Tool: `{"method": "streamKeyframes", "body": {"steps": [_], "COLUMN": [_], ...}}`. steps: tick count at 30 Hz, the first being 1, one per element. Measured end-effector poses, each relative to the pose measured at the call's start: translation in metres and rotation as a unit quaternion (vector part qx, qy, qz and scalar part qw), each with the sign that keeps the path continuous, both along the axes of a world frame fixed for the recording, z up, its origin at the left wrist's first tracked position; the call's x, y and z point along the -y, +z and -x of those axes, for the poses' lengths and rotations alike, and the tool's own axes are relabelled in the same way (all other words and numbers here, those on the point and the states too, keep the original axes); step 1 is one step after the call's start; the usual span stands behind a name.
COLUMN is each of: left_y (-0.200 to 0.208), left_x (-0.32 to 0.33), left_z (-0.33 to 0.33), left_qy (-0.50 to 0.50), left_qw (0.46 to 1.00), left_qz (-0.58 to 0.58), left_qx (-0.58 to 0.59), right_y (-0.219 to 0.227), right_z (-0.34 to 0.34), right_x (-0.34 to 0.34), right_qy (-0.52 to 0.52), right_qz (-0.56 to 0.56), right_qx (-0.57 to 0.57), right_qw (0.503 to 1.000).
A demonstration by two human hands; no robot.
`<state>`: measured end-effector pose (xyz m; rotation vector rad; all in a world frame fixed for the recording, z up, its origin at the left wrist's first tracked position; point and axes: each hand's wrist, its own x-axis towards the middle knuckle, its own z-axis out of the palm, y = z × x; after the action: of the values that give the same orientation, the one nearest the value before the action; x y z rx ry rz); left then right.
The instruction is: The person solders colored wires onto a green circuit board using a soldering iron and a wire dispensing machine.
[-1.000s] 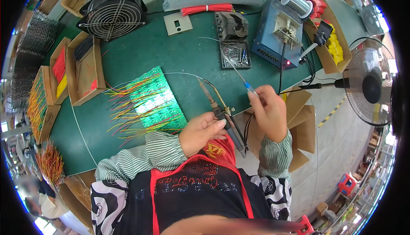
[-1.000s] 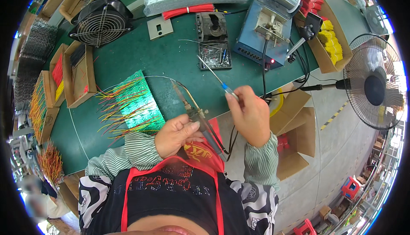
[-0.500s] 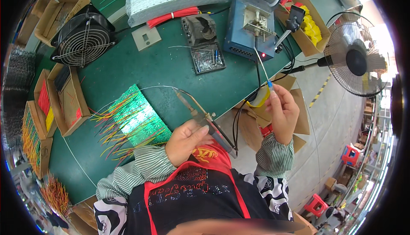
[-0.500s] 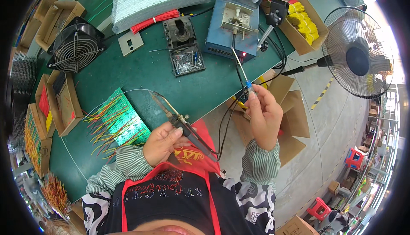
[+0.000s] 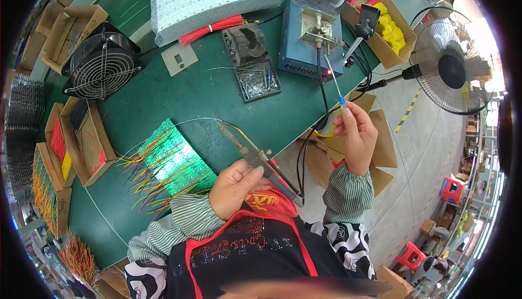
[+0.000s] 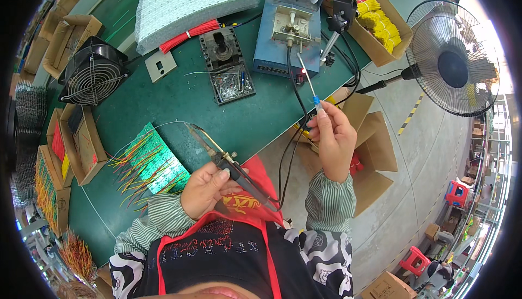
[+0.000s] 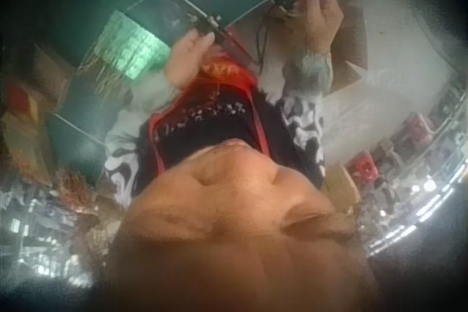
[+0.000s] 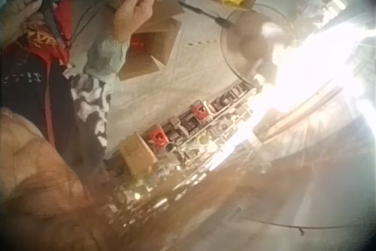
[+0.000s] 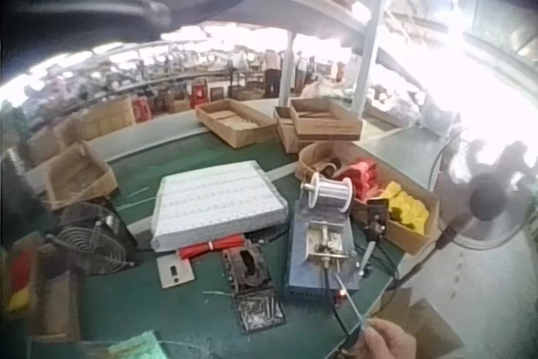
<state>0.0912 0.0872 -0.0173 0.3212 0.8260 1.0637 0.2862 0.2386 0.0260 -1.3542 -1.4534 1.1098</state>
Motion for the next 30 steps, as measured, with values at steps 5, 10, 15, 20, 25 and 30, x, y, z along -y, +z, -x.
{"method": "streamKeyframes", "body": {"steps": [5, 10, 15, 20, 25, 30], "left_y": [0.008, 0.017, 0.02, 0.017, 0.015, 0.014], "left_x": [-0.005, -0.015, -0.022, -0.027, -0.029, -0.031], "left_z": [-0.001, 0.001, 0.002, 0.003, 0.006, 0.006], "left_qy": [-0.002, -0.014, -0.022, -0.016, -0.009, -0.004], "left_qw": [1.0, 1.0, 1.0, 1.0, 1.0, 1.0], "left_qz": [-0.012, -0.022, -0.017, -0.014, -0.005, 0.008], "left_qx": [-0.001, -0.011, -0.001, -0.003, 0.004, 0.01], "right_y": [-0.003, -0.01, -0.006, -0.008, -0.007, -0.007], "right_z": [0.008, 0.007, 0.005, 0.005, 0.005, 0.007], "right_x": [-0.011, -0.016, -0.017, -0.017, -0.016, -0.016], "right_qy": [-0.008, 0.021, 0.042, 0.042, 0.049, 0.04], "right_qz": [0.016, 0.056, 0.084, 0.089, 0.093, 0.11], "right_qx": [-0.036, -0.04, -0.032, -0.044, -0.05, -0.059], "right_qw": [0.999, 0.997, 0.995, 0.994, 0.993, 0.991]}}
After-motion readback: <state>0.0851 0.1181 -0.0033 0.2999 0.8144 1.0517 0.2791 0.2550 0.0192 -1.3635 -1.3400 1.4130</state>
